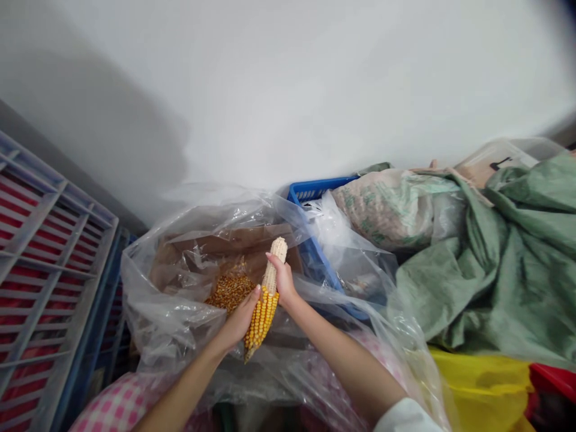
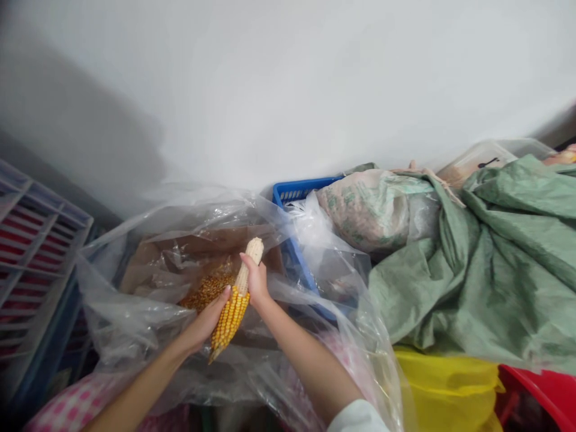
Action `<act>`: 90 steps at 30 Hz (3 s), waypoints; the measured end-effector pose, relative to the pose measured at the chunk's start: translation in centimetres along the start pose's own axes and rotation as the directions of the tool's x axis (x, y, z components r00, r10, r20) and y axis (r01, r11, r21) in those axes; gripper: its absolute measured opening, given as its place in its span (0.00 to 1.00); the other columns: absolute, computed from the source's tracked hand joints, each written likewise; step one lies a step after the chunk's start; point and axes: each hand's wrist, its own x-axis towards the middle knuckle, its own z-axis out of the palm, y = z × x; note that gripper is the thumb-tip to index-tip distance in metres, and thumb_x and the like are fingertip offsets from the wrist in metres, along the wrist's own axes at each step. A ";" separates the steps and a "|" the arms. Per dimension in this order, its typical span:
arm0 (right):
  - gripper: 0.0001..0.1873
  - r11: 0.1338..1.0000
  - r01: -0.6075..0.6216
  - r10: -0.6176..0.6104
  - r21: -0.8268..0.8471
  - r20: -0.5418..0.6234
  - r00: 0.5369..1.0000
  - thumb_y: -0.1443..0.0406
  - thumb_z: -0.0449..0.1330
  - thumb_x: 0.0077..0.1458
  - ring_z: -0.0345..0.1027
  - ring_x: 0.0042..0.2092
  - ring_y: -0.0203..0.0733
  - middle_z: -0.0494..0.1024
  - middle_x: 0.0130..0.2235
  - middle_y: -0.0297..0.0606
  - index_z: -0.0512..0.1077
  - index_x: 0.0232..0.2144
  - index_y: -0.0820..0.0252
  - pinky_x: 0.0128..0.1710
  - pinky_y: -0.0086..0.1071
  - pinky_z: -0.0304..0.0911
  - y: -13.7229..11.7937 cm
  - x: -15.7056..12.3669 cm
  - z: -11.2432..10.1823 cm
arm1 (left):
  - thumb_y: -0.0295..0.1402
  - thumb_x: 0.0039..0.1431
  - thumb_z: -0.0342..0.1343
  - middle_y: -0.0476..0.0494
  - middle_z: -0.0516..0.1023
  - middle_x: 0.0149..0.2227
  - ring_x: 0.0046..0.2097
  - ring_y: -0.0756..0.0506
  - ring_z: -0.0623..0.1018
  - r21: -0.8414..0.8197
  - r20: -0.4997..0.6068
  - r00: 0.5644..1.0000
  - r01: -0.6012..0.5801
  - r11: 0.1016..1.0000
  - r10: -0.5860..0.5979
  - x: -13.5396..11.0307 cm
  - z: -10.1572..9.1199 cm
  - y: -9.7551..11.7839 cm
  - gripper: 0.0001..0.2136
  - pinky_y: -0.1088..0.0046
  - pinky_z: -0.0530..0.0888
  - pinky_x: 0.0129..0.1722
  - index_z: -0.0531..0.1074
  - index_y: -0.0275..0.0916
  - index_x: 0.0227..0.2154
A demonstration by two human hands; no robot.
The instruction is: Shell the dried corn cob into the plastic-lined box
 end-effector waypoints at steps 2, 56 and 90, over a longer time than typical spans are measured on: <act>0.21 1.000 0.018 -0.018 -0.005 -0.010 1.000 0.56 0.63 0.36 0.58 0.23 0.33 0.67 0.20 0.29 0.70 0.32 0.64 0.25 0.27 0.53 0.0 -0.1 0.0 | 0.56 0.51 0.44 0.40 0.78 0.35 0.38 0.44 0.76 -0.044 0.039 0.999 0.038 0.998 -0.036 0.0 -0.1 -0.1 0.31 0.68 0.70 0.41 0.68 0.34 0.46; 0.20 0.989 0.001 0.007 -0.146 0.058 0.998 0.57 0.65 0.34 0.57 0.24 0.30 0.68 0.22 0.29 0.70 0.29 0.65 0.26 0.26 0.54 -0.1 0.2 -0.2 | 0.49 0.54 0.40 0.42 0.74 0.28 0.34 0.43 0.72 0.343 -0.006 0.995 -0.093 0.935 0.101 1.5 -1.0 -0.7 0.24 0.69 0.67 0.36 0.70 0.32 0.29; 0.19 0.983 0.065 -0.045 -0.172 0.120 0.992 0.57 0.65 0.33 0.52 0.24 0.30 0.63 0.21 0.28 0.68 0.27 0.64 0.28 0.27 0.52 -1.4 -0.4 0.4 | 0.49 0.55 0.40 0.43 0.74 0.30 0.36 0.44 0.72 0.325 0.045 0.984 -0.179 0.929 0.174 1.2 -1.1 -0.1 0.22 0.69 0.68 0.39 0.69 0.35 0.29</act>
